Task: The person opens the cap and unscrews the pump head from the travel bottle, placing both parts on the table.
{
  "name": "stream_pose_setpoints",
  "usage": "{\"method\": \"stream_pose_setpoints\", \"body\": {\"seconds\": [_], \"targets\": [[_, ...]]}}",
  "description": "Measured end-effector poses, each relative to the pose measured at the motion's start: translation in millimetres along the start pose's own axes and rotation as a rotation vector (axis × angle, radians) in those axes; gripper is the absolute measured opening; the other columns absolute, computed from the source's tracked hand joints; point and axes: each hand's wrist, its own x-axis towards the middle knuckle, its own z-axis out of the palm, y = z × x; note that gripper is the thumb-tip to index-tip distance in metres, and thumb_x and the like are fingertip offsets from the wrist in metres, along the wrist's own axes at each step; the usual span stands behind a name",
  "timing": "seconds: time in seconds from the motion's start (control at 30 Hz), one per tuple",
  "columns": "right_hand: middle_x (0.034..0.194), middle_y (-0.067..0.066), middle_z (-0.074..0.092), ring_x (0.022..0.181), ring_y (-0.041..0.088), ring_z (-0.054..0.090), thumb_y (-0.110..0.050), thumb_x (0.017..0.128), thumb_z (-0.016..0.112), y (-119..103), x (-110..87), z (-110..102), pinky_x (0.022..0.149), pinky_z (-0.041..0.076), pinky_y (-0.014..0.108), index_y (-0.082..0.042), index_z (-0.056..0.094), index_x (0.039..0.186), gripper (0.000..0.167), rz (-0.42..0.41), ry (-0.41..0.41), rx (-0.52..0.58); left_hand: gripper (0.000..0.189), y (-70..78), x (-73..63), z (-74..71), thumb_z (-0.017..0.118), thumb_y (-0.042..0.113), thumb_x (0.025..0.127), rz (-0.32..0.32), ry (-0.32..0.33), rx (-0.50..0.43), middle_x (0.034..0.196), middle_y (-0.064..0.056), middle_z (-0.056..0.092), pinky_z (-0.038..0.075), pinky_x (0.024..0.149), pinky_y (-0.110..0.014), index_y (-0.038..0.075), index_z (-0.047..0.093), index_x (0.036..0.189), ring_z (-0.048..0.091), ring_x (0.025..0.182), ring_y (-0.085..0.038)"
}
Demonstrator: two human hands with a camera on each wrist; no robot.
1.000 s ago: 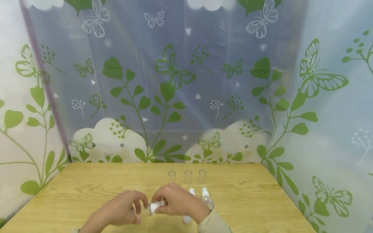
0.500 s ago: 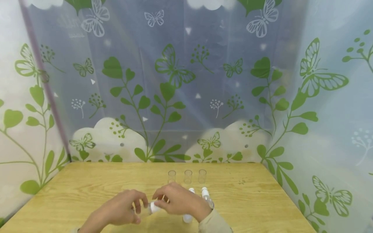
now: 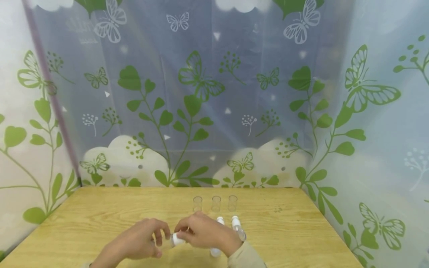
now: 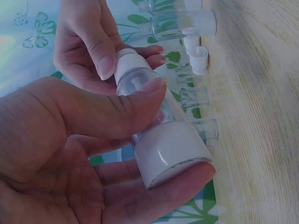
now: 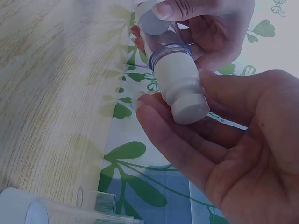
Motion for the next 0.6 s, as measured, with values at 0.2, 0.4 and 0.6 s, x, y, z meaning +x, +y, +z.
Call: {"method": "stream_pose_setpoints", "body": {"seconds": [0.2,0.4,0.6], "targets": [[0.113,0.004,0.078,0.093,-0.002,0.07,-0.013,0.102,0.063,-1.2,0.1,-0.1,0.078,0.054,0.009,-0.008,0.074,0.117,0.019,-0.015,0.024,-0.038,0.034,-0.2,0.3,0.2,0.09,0.002,0.07,0.003,0.003,0.009,0.081,-0.004,0.07,0.054,0.067,-0.038,0.013,0.07,0.096,0.06,0.076,-0.017],[0.112,0.004,0.077,0.095,0.0,0.069,-0.012,0.098,0.07,-4.2,0.4,-0.2,0.077,0.053,0.008,-0.007,0.076,0.114,0.018,-0.003,0.032,-0.048,0.036,-0.8,-0.4,1.0,0.09,0.001,0.07,0.007,0.01,0.0,0.081,-0.004,0.07,0.055,0.068,-0.041,0.011,0.071,0.098,0.061,0.077,-0.018],[0.112,0.003,0.077,0.094,0.0,0.068,-0.011,0.096,0.072,-4.1,-0.5,0.3,0.075,0.053,0.009,-0.008,0.076,0.114,0.018,0.024,0.028,-0.032,0.036,-1.0,-1.3,3.7,0.089,0.001,0.069,0.006,0.022,0.002,0.081,-0.002,0.069,0.056,0.069,-0.044,0.012,0.071,0.098,0.061,0.081,-0.02]]}}
